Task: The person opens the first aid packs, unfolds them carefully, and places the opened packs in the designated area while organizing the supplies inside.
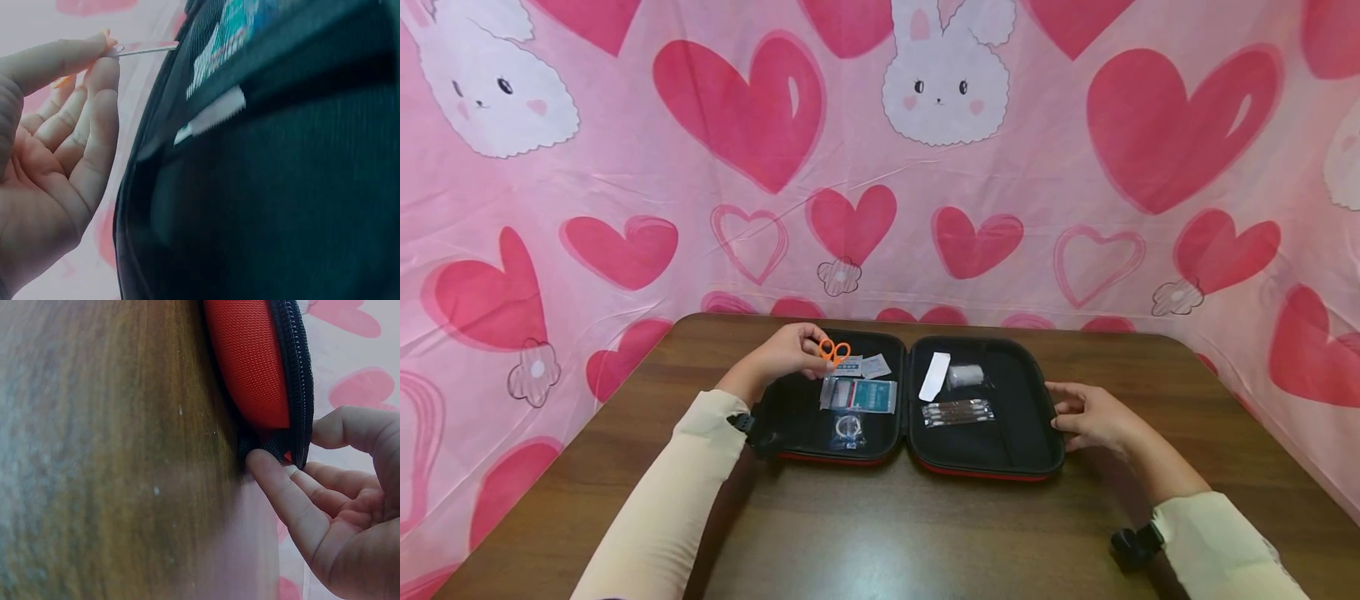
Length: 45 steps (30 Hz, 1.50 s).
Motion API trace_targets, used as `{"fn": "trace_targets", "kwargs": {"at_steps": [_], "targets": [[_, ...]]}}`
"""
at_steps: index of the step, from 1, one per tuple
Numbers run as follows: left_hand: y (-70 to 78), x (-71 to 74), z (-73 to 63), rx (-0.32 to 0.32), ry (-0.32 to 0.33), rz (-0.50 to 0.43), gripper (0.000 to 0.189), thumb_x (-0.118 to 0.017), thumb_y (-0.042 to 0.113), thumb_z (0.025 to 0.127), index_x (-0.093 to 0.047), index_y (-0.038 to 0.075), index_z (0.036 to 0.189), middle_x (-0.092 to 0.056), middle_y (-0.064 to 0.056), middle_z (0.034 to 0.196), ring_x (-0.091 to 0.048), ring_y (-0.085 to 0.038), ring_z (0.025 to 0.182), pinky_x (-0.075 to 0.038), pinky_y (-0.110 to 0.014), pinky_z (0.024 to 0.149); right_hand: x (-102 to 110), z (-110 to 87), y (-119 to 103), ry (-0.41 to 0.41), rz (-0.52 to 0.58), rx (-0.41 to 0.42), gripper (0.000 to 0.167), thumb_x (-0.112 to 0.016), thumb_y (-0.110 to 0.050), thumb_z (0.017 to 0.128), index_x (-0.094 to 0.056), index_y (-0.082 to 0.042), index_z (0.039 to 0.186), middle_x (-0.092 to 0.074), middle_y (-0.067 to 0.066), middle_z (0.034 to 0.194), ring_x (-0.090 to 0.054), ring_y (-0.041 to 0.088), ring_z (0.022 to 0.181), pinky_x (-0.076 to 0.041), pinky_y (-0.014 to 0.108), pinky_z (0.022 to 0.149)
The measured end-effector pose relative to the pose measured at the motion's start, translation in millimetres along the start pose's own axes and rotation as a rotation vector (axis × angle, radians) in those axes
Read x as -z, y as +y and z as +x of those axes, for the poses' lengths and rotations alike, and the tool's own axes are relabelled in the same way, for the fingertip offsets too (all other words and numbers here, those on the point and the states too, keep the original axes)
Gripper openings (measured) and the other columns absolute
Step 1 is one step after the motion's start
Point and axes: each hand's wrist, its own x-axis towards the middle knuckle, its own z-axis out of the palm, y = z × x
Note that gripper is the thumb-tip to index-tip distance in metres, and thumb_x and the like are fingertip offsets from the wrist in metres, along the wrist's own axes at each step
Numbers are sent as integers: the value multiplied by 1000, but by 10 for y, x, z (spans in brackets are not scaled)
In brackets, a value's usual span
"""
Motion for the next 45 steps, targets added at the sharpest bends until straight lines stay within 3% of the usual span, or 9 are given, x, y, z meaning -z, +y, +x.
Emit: {"fn": "trace_targets", "kwargs": {"at_steps": [7, 15, 24, 31, 37, 45], "targets": [[-91, 151, -70, 56, 59, 93, 28, -78, 4, 82, -57, -5, 98, -71, -14, 80, -68, -25, 66, -59, -37, 64, 8, 4, 10, -4, -4, 1, 69, -62, 6, 89, -24, 13, 146, -57, 28, 111, -62, 25, 86, -59, 45, 69], [-133, 208, -109, 72, 119, 247, 22, -79, 1, 80, -61, -6, 91, -70, -11, 73, -66, -17, 58, -58, -30, 57, 8, -2, -4, -3, -7, 1, 68, -63, 6, 89, -26, 13, 146, -58, 28, 111, -61, 25, 88, -59, 45, 69], [-148, 194, -52, 98, 92, 414, 23, -80, 6, 80, -65, -7, 94, -70, -9, 71, -67, -16, 59, -58, -29, 57, 13, -3, -11, -7, -4, 0, 69, -63, 7, 89, -25, 13, 146, -57, 27, 110, -61, 25, 88, -59, 46, 70], [-64, 183, 12, 189, 15, 357, 16, -71, 1, 87, -66, -11, 97, -71, -15, 77, -70, -20, 63, -59, -33, 61, 12, 3, -17, -7, -18, -6, 69, -63, 7, 89, -25, 13, 146, -57, 28, 111, -61, 25, 87, -59, 46, 70], [-44, 177, 71, 246, -13, 353, 13, -66, -1, 90, -66, -11, 98, -70, -14, 77, -69, -19, 63, -59, -32, 62, 3, 10, -15, -3, -14, 0, 68, -62, 7, 88, -25, 13, 145, -57, 27, 109, -62, 24, 85, -59, 46, 69], [-58, 100, 151, 250, -16, 407, 19, -70, -1, 86, -67, -12, 101, -69, -15, 77, -68, -17, 60, -58, -30, 60, 0, 16, 2, -10, 7, 11, 69, -62, 8, 88, -25, 14, 145, -57, 28, 109, -63, 25, 86, -59, 46, 69]]}}
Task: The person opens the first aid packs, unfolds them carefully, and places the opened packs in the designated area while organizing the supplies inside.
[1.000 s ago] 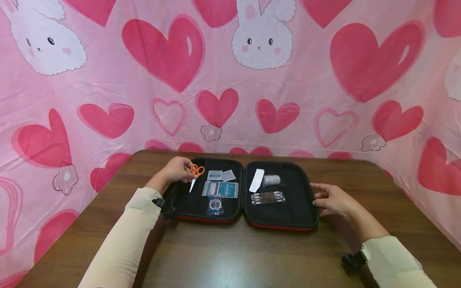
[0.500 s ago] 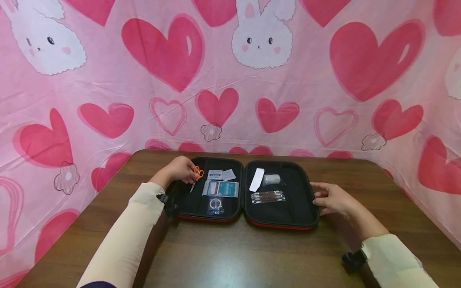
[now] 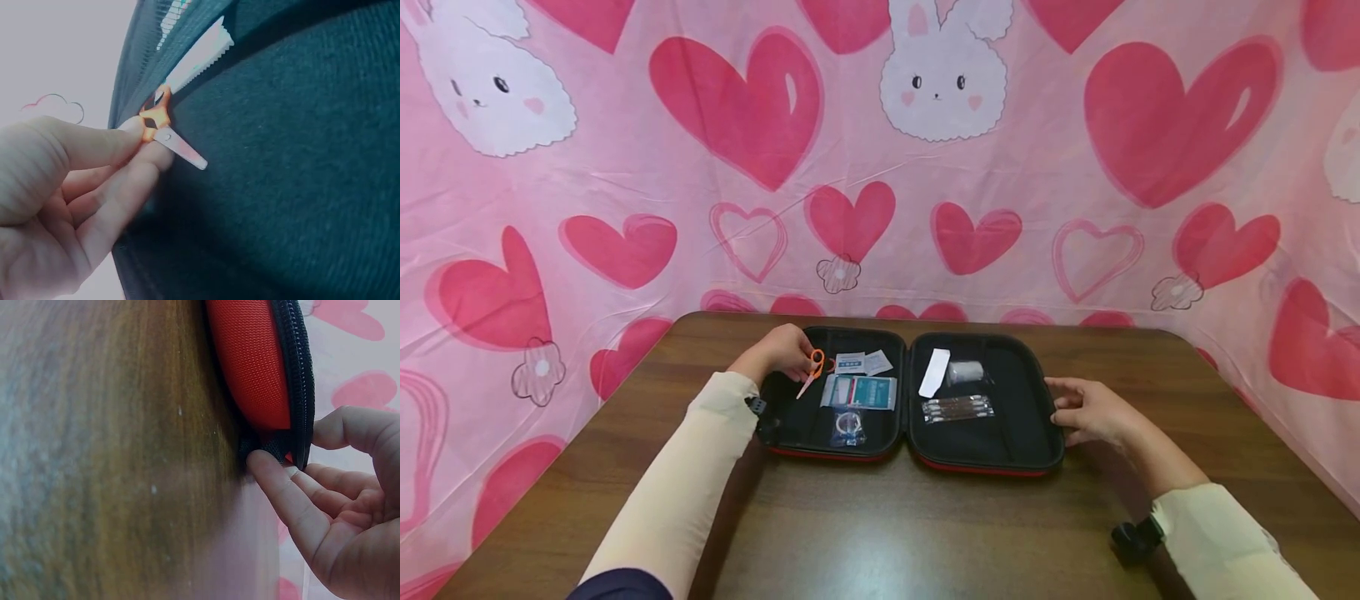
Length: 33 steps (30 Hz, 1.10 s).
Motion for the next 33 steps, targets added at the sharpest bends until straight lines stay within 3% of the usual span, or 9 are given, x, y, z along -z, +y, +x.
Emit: {"fn": "trace_targets", "kwargs": {"at_steps": [6, 10, 17, 24, 33], "targets": [[-27, -59, 28, -29, 33, -47, 17, -72, -2, 85, -70, -10, 100, -70, -15, 78, -67, -16, 59, -58, -30, 60, 10, 0, -19, -3, -9, 11, 68, -61, 9, 88, -25, 15, 145, -58, 29, 110, -63, 25, 86, -59, 47, 69], [-40, -92, 45, -63, 18, -98, 19, -68, -5, 86, -68, -12, 103, -70, -17, 80, -67, -18, 61, -59, -33, 61, 11, -7, -35, -1, -17, 11, 67, -61, 9, 88, -25, 15, 144, -58, 29, 109, -64, 26, 86, -59, 47, 69], [-45, -167, 73, -90, -53, -199, 17, -60, -8, 88, -68, -13, 101, -70, -16, 82, -64, -17, 64, -60, -36, 65, 10, 6, -11, 2, -19, 17, 67, -61, 9, 88, -26, 15, 144, -59, 27, 108, -63, 25, 85, -59, 46, 68], [-38, -218, 77, -68, -113, -334, 16, -58, -8, 90, -66, -15, 101, -70, -17, 87, -66, -19, 71, -59, -36, 70, 11, 5, -4, 4, -17, 22, 66, -61, 8, 88, -26, 15, 144, -58, 27, 108, -63, 25, 85, -59, 46, 68], [-39, -272, 97, -50, -237, -526, 24, -48, -13, 93, -54, -20, 116, -68, -20, 92, -68, -26, 81, -57, -42, 81, 6, -8, -17, 11, -34, -24, 68, -61, 6, 90, -24, 11, 147, -56, 28, 112, -61, 25, 89, -59, 46, 71]]}}
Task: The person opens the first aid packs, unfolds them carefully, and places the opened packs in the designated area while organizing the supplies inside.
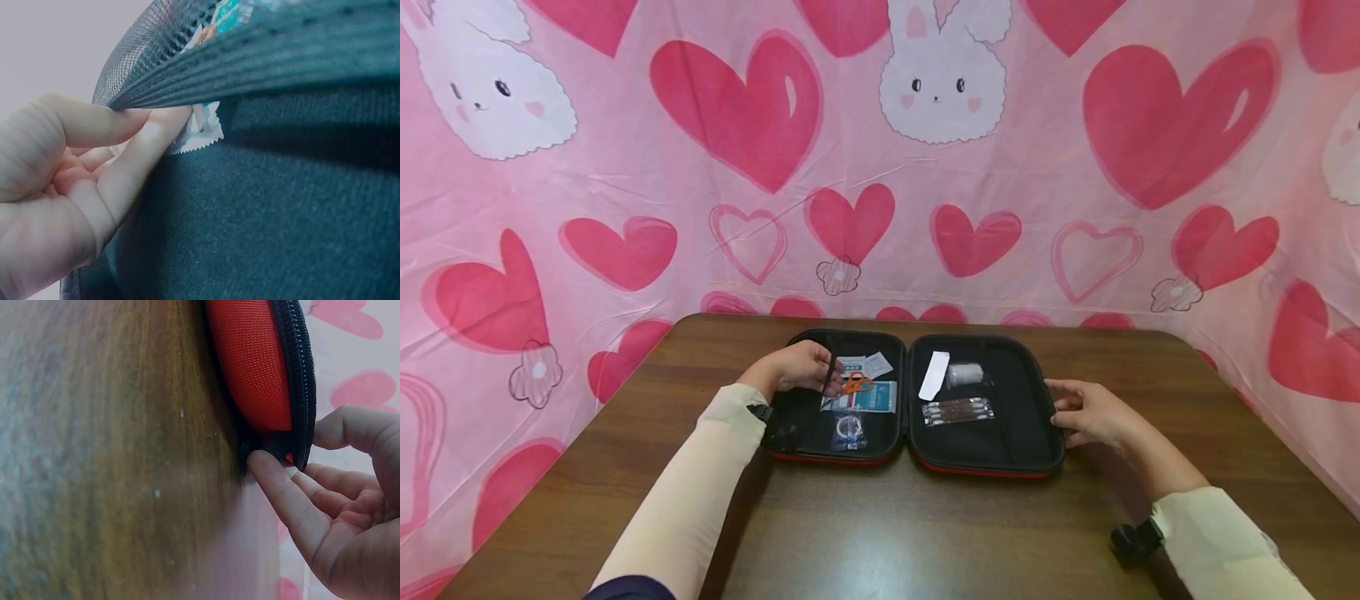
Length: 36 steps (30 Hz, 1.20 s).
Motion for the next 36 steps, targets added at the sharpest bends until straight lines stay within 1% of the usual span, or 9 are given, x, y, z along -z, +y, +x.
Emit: {"fn": "trace_targets", "kwargs": {"at_steps": [2, 4, 7, 11, 14, 18, 26, 33, 36], "targets": [[3, -1, -5, 4, 7, 3, 24, -50, -13, 93, -55, -19, 115, -68, -20, 92, -68, -26, 80, -57, -41, 80, -5, 1, 2, 6, -2, -1, 68, -61, 6, 90, -25, 11, 147, -56, 28, 112, -62, 25, 88, -59, 45, 70], [13, 6, -22, 4, 27, 46, 22, -52, -11, 93, -57, -18, 113, -68, -19, 90, -67, -24, 78, -58, -40, 78, -10, 3, 5, 8, -1, 2, 68, -62, 6, 89, -25, 11, 147, -56, 29, 112, -62, 25, 88, -59, 45, 70], [42, 19, -58, 13, 82, 150, 19, -56, -9, 91, -62, -16, 108, -68, -17, 87, -66, -23, 73, -59, -38, 73, -16, 5, 7, 12, 2, 4, 68, -62, 6, 89, -26, 11, 146, -56, 29, 112, -62, 25, 88, -59, 45, 70], [102, 38, -112, 35, 147, 266, 20, -59, -5, 91, -64, -14, 108, -67, -18, 86, -66, -22, 68, -59, -37, 69, -14, 2, 11, 12, 3, 4, 68, -62, 6, 89, -27, 11, 146, -56, 29, 112, -61, 26, 89, -59, 45, 70], [141, 58, -145, 46, 183, 270, 22, -61, -3, 92, -62, -14, 111, -67, -19, 86, -67, -23, 67, -59, -38, 67, -11, 1, 16, 14, 10, 2, 68, -62, 6, 89, -27, 11, 146, -57, 29, 112, -62, 26, 89, -59, 45, 70], [168, 99, -184, 20, 218, 243, 26, -62, -2, 92, -61, -15, 114, -68, -20, 86, -67, -23, 66, -59, -39, 67, -16, -5, 17, 10, 21, 11, 68, -62, 6, 89, -26, 12, 146, -57, 29, 112, -63, 26, 88, -59, 45, 70], [220, 93, -192, -74, 226, 266, 26, -66, 3, 91, -64, -11, 113, -69, -21, 94, -68, -24, 73, -59, -39, 70, -20, -11, 14, 20, 7, 0, 68, -62, 5, 89, -27, 10, 147, -58, 27, 112, -61, 26, 91, -59, 44, 71], [371, -61, -133, -138, 221, 291, 26, -67, 4, 91, -65, -11, 113, -68, -26, 98, -68, -33, 79, -59, -36, 69, -18, -14, 16, 18, 12, 7, 68, -62, 5, 89, -27, 11, 146, -58, 27, 111, -61, 25, 90, -59, 44, 70], [437, -137, -91, -172, 204, 327, 25, -67, 5, 91, -66, -9, 111, -68, -26, 100, -68, -31, 80, -59, -34, 70, -18, -12, 15, 18, 14, 7, 68, -62, 5, 89, -27, 11, 147, -58, 27, 112, -62, 25, 90, -59, 44, 70]]}}
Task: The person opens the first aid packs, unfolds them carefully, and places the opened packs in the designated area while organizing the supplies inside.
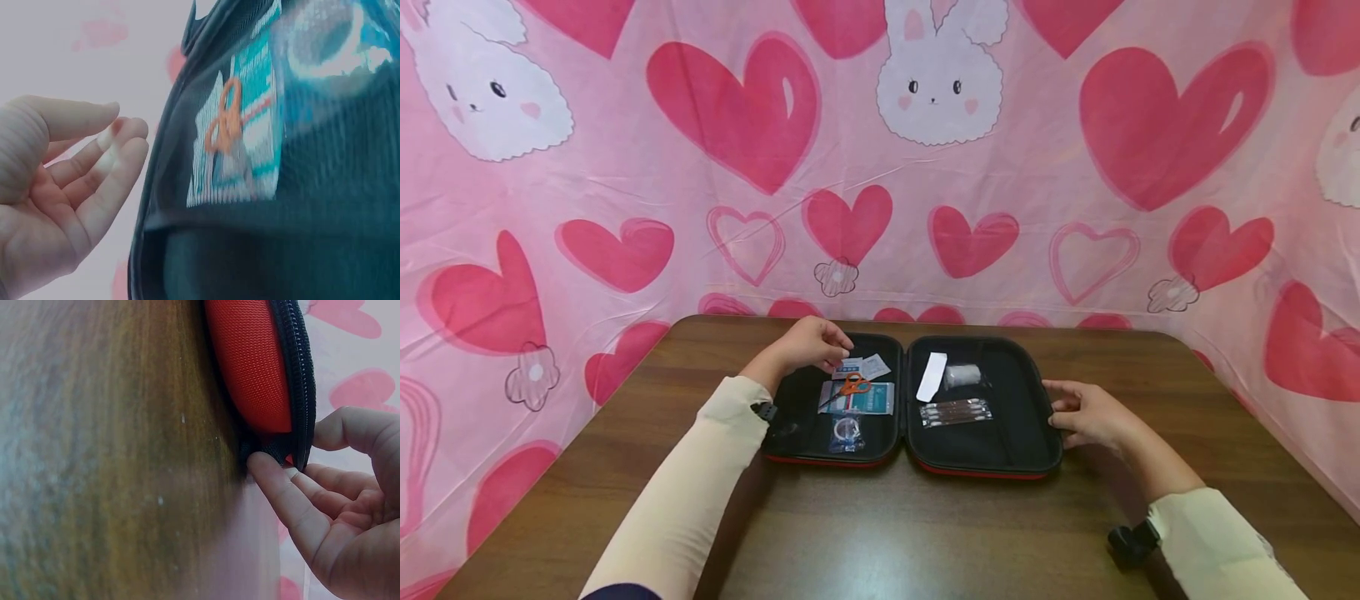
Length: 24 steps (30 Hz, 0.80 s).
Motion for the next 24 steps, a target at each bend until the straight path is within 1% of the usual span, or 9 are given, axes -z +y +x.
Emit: {"fn": "trace_targets", "kwargs": {"at_steps": [5, 10, 13, 17, 20, 24], "targets": [[124, -112, 86, -59, -43, 26, 22, -67, 6, 92, -68, -7, 109, -68, -25, 103, -68, -25, 81, -59, -34, 72, 1, 3, 11, -8, 9, 16, 68, -62, 5, 89, -26, 12, 146, -58, 29, 112, -63, 25, 88, -59, 45, 69], [264, -234, 167, -97, -105, 34, 25, -68, 8, 91, -66, -7, 111, -68, -24, 105, -68, -32, 88, -59, -36, 73, -2, 2, 10, -6, 9, 21, 68, -62, 6, 88, -26, 13, 146, -57, 29, 111, -62, 24, 86, -59, 45, 68], [332, -322, 223, -109, -136, 58, 26, -70, 9, 90, -68, -5, 111, -71, -19, 100, -67, -33, 89, -59, -36, 71, -3, 1, 5, -5, 7, 20, 68, -62, 7, 88, -26, 13, 146, -57, 29, 111, -63, 24, 86, -59, 44, 68], [420, -451, 307, -128, -173, 98, 25, -73, 10, 88, -70, -3, 109, -71, -8, 90, -67, -27, 83, -58, -33, 70, 2, -1, 5, -4, 1, 15, 68, -61, 7, 89, -26, 13, 146, -56, 29, 111, -62, 24, 86, -59, 44, 68], [473, -545, 381, -133, -199, 103, 26, -74, 8, 86, -70, -3, 109, -70, -6, 88, -67, -22, 79, -58, -32, 70, 9, -3, 4, -4, -6, 7, 68, -62, 6, 89, -26, 12, 146, -55, 29, 112, -61, 25, 87, -59, 45, 69], [515, -666, 470, -132, -218, 101, 26, -76, 5, 84, -70, -5, 107, -70, -7, 88, -66, -18, 75, -59, -34, 71, 13, 2, -5, -8, -12, -7, 68, -62, 5, 89, -27, 11, 147, -55, 29, 113, -61, 26, 89, -59, 45, 71]]}}
